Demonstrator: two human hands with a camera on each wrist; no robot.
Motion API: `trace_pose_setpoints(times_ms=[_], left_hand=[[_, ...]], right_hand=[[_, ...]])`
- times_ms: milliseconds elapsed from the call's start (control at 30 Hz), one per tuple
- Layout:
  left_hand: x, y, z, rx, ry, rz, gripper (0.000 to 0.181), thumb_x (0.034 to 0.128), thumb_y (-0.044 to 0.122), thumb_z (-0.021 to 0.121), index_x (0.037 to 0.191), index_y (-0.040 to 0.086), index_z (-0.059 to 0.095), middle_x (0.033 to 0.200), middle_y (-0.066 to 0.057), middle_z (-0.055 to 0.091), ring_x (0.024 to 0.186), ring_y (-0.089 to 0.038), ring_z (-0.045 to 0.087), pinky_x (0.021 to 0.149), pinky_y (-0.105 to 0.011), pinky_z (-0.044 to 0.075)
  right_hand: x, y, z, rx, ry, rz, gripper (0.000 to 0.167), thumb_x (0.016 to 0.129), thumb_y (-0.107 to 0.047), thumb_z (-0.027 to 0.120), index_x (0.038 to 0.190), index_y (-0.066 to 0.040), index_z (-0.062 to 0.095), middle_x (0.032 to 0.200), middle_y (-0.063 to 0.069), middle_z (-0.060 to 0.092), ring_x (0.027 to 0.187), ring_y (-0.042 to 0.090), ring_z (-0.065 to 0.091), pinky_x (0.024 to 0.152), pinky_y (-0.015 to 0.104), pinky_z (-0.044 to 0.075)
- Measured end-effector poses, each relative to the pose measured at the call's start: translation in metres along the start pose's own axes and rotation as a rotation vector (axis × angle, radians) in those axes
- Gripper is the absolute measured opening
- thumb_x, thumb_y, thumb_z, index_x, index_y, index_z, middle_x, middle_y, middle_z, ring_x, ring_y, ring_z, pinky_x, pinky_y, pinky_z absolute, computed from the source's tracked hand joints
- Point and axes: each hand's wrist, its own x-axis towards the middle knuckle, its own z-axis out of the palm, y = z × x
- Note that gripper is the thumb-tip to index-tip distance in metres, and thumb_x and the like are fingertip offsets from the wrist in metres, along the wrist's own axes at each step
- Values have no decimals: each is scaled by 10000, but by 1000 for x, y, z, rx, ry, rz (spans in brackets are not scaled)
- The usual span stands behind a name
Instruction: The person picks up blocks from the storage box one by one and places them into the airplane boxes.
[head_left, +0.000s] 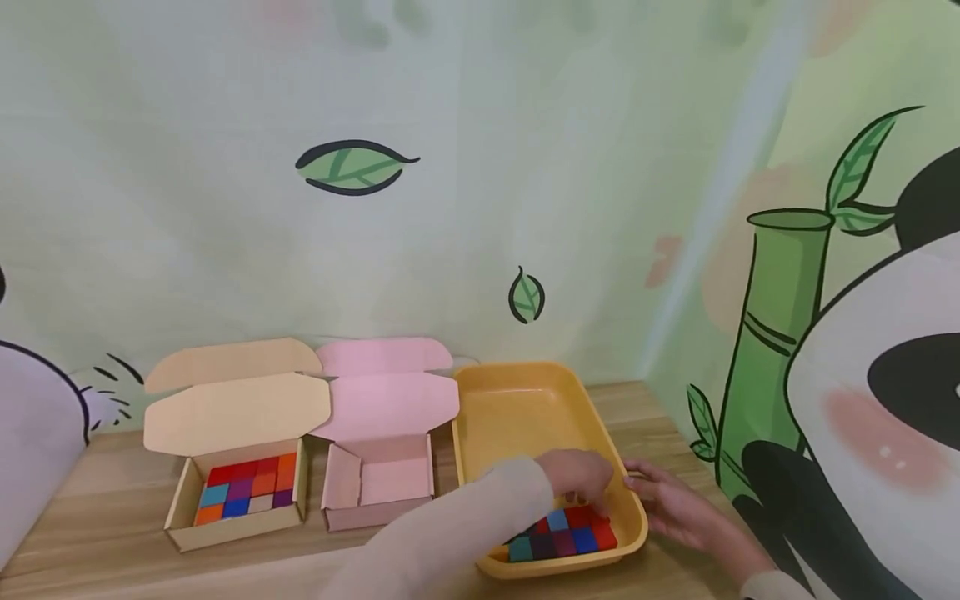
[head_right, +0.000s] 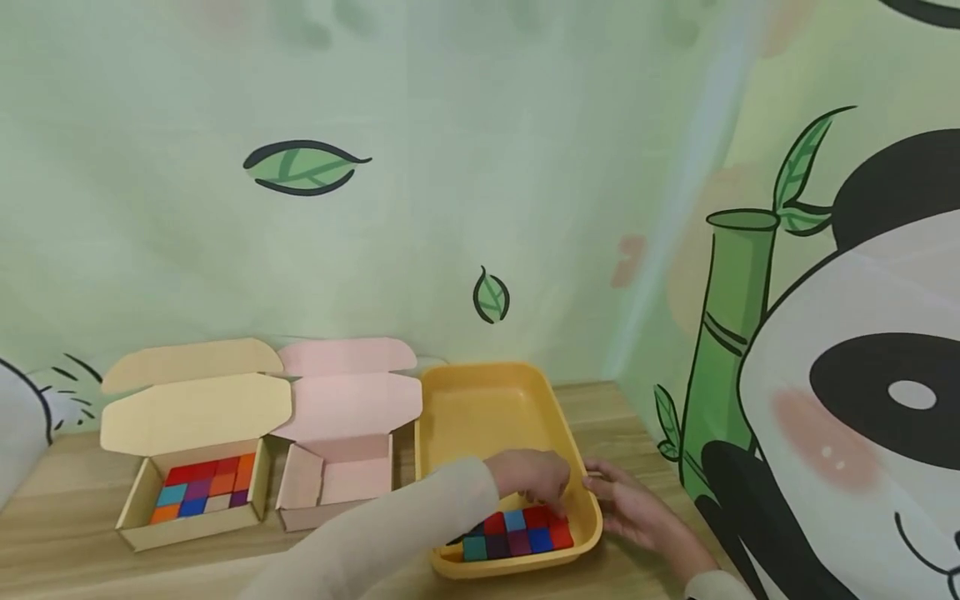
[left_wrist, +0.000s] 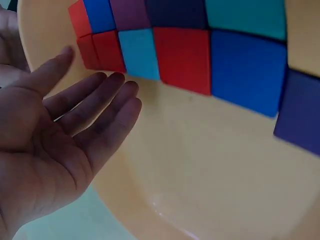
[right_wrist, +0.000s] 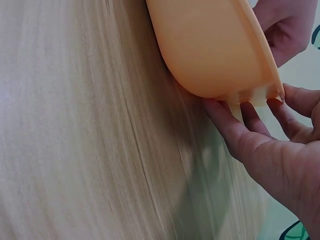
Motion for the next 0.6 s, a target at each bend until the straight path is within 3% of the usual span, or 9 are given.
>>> trace_pose_setpoints(times_ms=[167, 300, 500, 600], left_hand=[[4, -5, 5, -54, 27, 25, 294, 842, 270, 844, 761, 116, 606, 636, 24, 535, 526, -119, 520, 476, -215, 427], [4, -14, 5, -119, 26, 70, 193, 819, 190, 863, 769, 107, 696, 663, 31, 563, 551, -111, 547, 530, -214, 509], [3, -18, 3, -152, 21, 60, 167, 784, 126, 883, 810, 85, 724, 708, 8, 595, 612, -154, 624, 608, -259, 576], [3, -16, 1, -137, 15, 46, 113, 819, 74, 840, 867, 101, 741, 761, 8, 593, 644, -172, 632, 587, -258, 557]], right_hand=[[-1, 0, 2, -14, 16, 7, 612, 1069, -250, 517, 1548, 2, 232, 1428, 242, 460, 1209, 298, 590, 938, 513, 543], [-1, 1, 2, -15, 22, 6, 632, 1063, -256, 529, 1546, 12, 222, 1425, 244, 461, 1213, 305, 588, 937, 520, 541], [-2, 5, 2, -20, 39, 13, 641, 1057, -265, 542, 1545, 8, 229, 1449, 261, 434, 1217, 305, 582, 932, 524, 543], [-2, 5, 3, -22, 48, 17, 627, 1055, -268, 546, 1540, -1, 252, 1441, 248, 446, 1206, 301, 587, 922, 526, 548]])
